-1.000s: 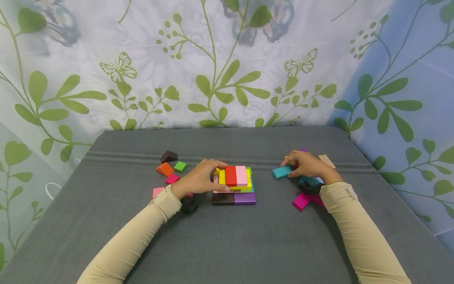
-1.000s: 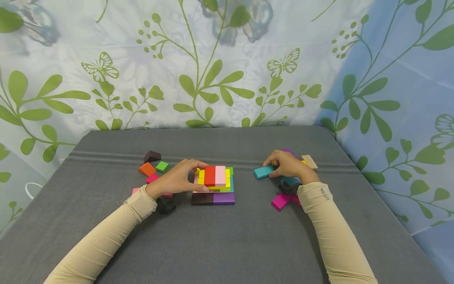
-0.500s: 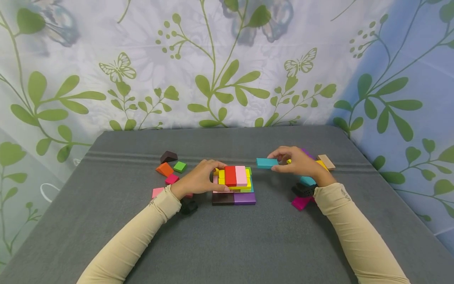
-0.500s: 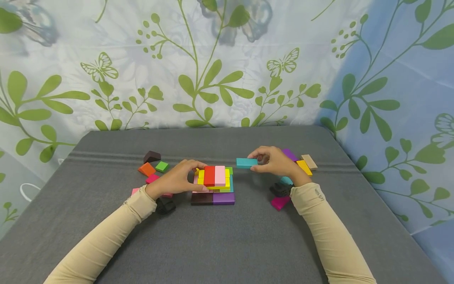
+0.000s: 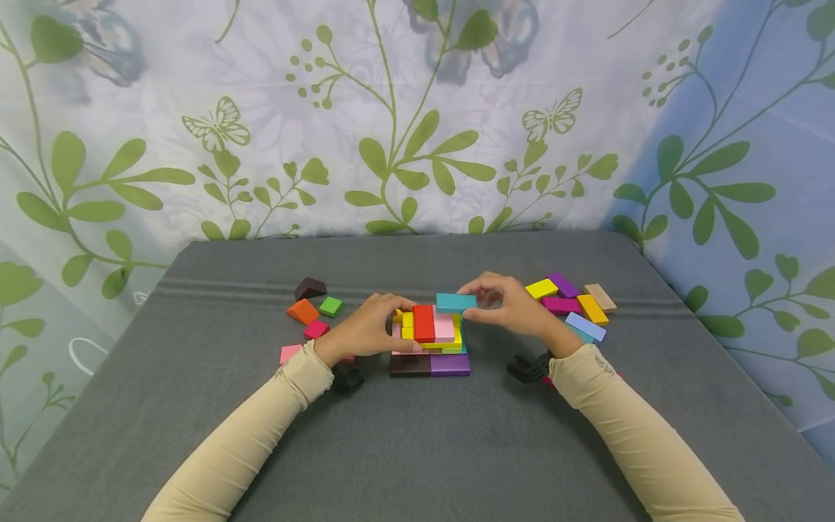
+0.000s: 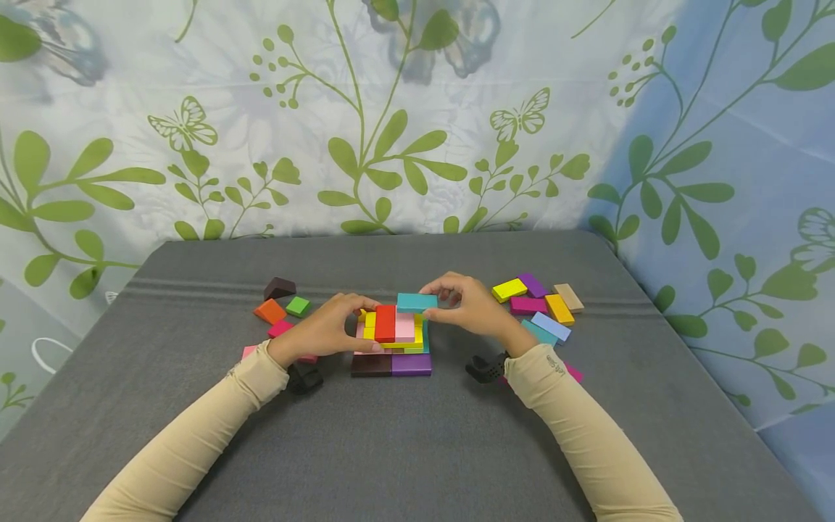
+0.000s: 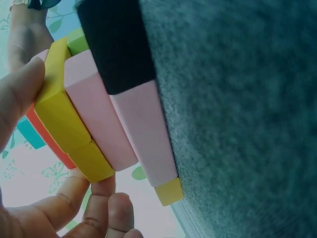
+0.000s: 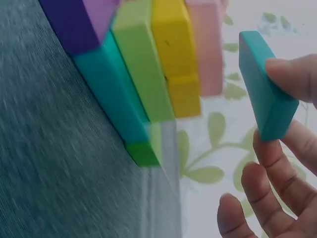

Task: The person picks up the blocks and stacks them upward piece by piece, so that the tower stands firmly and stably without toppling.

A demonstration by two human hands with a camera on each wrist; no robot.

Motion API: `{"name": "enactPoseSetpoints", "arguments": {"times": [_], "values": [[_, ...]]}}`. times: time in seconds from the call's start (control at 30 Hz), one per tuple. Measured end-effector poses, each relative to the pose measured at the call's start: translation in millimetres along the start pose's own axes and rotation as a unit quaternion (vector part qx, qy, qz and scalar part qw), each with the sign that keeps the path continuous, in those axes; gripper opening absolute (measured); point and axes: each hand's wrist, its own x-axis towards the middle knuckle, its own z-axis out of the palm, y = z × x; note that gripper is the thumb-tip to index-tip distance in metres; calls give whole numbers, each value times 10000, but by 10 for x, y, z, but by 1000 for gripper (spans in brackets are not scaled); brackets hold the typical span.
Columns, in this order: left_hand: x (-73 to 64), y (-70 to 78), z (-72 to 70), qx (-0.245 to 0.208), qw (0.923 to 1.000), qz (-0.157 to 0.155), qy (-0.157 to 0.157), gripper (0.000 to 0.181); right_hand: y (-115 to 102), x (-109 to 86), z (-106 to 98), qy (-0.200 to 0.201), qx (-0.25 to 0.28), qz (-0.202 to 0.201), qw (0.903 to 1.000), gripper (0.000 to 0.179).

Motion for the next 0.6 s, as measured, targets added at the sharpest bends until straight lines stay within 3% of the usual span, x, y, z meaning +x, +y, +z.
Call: {"name": "enactPoseSetpoints", "arguments": {"times": [0.33, 0.6], "values": [[-15, 8, -8, -18, 10000, 27, -63, 72, -17, 117, 249, -195, 133, 35, 9997, 31], [-7, 8, -15, 45, 9999, 117, -39, 70, -66, 176, 307, -249, 271, 6, 9993, 29]]}}
